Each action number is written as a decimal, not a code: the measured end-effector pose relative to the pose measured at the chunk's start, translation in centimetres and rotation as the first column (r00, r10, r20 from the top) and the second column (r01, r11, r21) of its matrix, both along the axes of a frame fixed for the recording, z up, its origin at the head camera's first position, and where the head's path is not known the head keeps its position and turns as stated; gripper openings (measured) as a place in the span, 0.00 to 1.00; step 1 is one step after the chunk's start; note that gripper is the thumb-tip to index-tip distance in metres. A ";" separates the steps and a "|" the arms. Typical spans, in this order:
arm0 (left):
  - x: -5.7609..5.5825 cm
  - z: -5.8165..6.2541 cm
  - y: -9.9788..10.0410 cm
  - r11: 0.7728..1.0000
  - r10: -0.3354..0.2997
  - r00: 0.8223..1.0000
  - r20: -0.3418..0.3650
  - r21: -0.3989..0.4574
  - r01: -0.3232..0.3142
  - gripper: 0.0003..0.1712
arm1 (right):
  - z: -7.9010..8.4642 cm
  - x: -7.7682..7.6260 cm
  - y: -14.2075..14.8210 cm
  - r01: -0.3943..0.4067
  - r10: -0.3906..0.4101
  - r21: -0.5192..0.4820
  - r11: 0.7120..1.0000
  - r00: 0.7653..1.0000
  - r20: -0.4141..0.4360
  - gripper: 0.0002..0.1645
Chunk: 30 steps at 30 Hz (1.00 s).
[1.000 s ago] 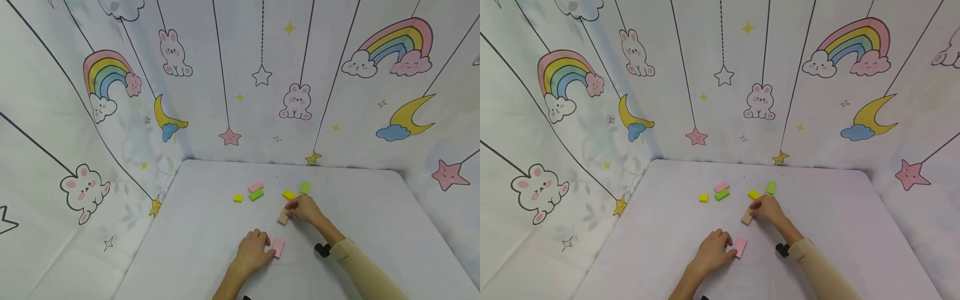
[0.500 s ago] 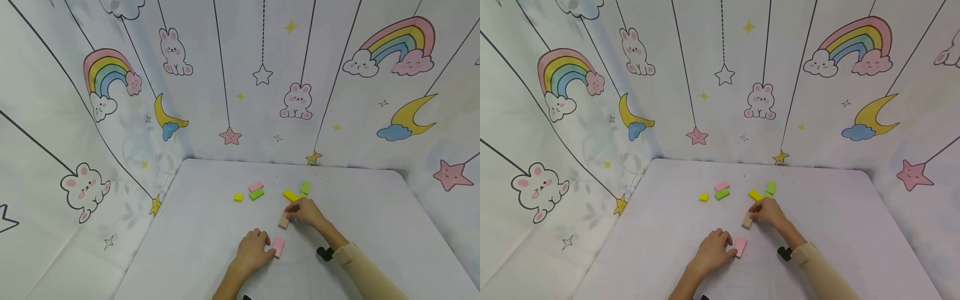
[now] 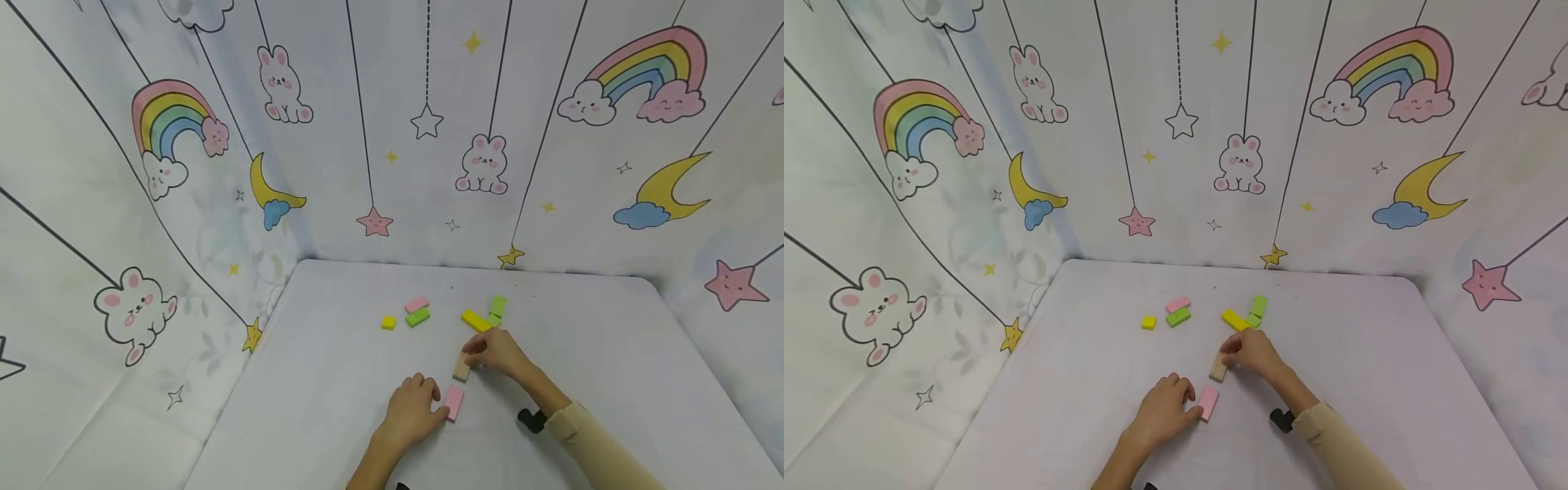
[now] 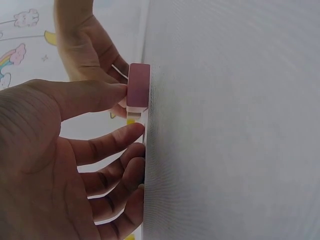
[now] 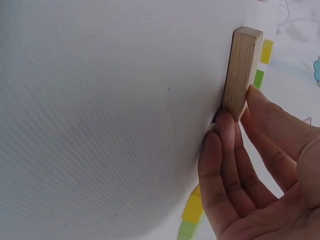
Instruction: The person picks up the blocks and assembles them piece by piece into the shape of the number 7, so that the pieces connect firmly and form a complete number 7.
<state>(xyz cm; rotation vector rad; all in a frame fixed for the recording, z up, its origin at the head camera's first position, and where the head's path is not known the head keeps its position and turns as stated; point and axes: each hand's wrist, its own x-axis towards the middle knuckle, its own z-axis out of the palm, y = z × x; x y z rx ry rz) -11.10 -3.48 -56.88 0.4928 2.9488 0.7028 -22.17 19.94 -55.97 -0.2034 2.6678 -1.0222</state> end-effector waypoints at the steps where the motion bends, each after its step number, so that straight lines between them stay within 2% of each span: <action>1: 0.0 0.0 0.0 1.000 0.000 1.000 -0.001 0.001 0.000 0.17 | 0.0 0.1 0.0 0.000 0.000 0.000 1.000 1.000 0.000 0.10; 14: 0.0 0.0 0.0 1.000 -0.003 1.000 -0.015 0.008 0.003 0.16 | 0.3 0.7 -0.2 0.005 -0.005 -0.001 1.000 1.000 -0.002 0.09; 30: -0.1 0.1 0.0 1.000 -0.004 1.000 0.004 0.013 0.004 0.17 | 0.5 1.5 -0.5 0.003 -0.003 -0.012 1.000 1.000 0.001 0.09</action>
